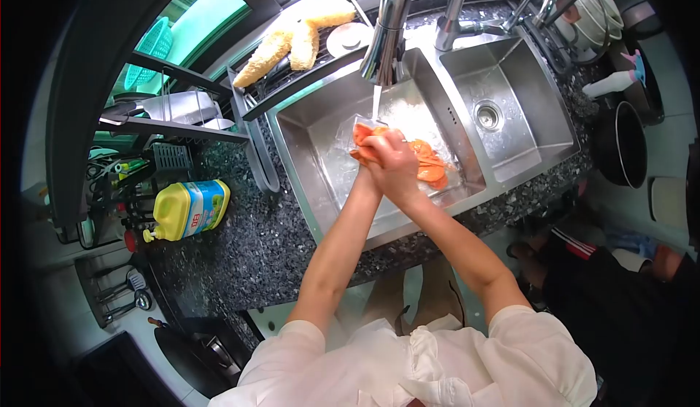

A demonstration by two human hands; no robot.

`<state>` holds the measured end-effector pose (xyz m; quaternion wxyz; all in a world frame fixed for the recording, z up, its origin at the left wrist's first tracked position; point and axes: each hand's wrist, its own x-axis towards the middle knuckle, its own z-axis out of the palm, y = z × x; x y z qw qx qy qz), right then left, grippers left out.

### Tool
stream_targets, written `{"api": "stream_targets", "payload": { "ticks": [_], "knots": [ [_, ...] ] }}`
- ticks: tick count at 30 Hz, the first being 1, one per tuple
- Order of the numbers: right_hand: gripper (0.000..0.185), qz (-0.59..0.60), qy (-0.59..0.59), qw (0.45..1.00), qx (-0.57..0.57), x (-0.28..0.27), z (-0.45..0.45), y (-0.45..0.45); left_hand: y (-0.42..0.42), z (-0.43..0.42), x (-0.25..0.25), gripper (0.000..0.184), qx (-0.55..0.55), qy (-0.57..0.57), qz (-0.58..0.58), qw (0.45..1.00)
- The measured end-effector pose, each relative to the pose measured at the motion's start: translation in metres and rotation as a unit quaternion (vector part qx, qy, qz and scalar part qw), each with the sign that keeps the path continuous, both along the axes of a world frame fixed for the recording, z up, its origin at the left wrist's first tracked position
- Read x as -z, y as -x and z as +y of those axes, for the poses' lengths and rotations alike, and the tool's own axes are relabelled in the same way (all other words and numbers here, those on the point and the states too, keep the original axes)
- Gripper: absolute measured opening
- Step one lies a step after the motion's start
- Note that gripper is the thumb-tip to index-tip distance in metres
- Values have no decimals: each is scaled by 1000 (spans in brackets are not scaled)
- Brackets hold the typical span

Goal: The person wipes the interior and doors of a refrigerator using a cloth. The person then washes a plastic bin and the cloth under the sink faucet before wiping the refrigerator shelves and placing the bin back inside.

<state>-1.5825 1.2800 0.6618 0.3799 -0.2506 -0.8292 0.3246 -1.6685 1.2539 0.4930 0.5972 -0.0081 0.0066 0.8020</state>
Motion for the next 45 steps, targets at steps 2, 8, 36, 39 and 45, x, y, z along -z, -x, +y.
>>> {"api": "stream_targets", "payload": {
  "ticks": [2, 8, 36, 39, 45],
  "knots": [
    [19, 8, -68, 997, -35, 0, 1, 11, -6, -2, -14, 40, -43, 104, 3, 994],
    [22, 19, 130, 989, 71, 5, 3, 2, -15, -12, -61, 32, -170, 412, 11, 895],
    [30, 178, 695, 689, -101, 88, 109, -55, -28, -121, -48, 23, 167, 365, 313, 861],
    [33, 248, 672, 691, -93, 96, 130, -27, -19, -117, -78, 30, 236, 351, 341, 839],
    [46, -88, 541, 818, -171, 96, 144, 5, 3, -129, -74, 31, 228, 331, 405, 821]
  ]
}}
